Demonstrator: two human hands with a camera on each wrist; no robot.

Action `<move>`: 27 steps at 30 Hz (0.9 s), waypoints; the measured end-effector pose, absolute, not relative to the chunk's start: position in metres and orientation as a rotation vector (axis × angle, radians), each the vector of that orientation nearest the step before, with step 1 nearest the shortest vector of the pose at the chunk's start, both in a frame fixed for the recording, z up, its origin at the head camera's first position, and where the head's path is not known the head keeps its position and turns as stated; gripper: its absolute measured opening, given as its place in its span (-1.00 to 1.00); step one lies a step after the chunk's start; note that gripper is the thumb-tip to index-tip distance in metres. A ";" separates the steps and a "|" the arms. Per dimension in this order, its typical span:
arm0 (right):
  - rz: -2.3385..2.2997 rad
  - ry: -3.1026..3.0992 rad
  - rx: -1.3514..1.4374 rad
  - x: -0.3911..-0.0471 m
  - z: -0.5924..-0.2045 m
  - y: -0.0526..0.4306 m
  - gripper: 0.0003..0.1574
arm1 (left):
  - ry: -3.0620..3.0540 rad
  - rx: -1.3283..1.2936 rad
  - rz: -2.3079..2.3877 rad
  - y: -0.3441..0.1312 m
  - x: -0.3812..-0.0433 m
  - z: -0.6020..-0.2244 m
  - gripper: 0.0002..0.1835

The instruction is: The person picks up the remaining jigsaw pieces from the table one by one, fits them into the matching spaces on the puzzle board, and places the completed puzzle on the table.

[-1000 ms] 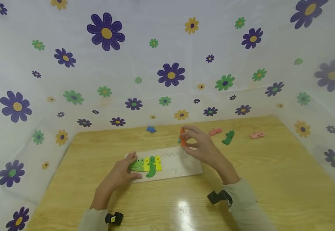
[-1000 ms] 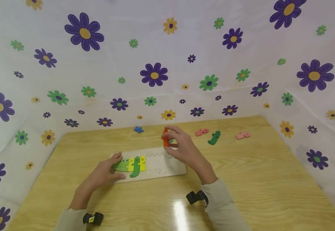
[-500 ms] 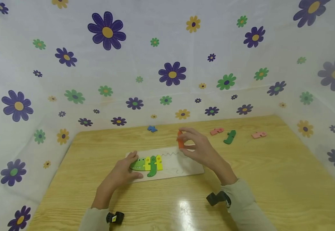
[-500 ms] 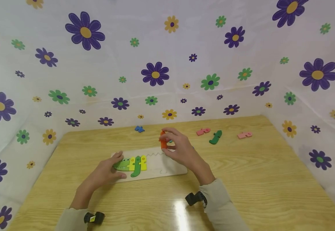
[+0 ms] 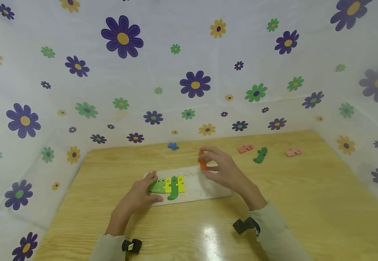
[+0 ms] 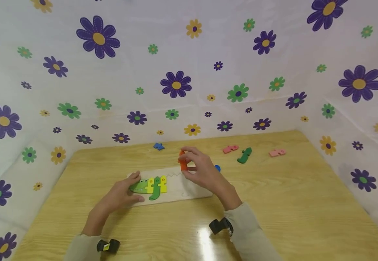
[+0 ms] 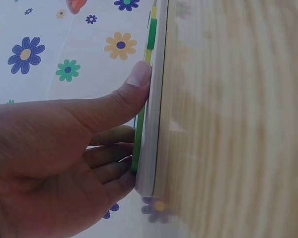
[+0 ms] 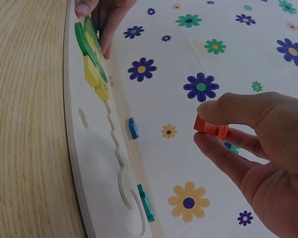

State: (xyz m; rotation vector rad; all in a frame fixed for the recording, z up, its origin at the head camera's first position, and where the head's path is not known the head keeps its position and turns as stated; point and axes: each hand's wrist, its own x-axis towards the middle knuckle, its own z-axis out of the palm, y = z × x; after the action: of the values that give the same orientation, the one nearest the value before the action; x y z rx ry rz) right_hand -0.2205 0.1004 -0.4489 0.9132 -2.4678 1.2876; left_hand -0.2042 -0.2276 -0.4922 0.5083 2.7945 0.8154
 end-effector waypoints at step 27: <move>1.379 -2.523 0.932 -0.215 -0.458 0.086 -0.57 | 2.789 0.514 0.802 -0.226 -0.204 -0.493 -0.08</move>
State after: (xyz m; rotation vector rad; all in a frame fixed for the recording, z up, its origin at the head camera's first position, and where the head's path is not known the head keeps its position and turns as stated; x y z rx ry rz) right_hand -0.2151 0.0863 -0.4583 0.9323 -2.5228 1.3793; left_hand -0.2044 -0.2258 -0.4927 0.5145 2.7891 0.8018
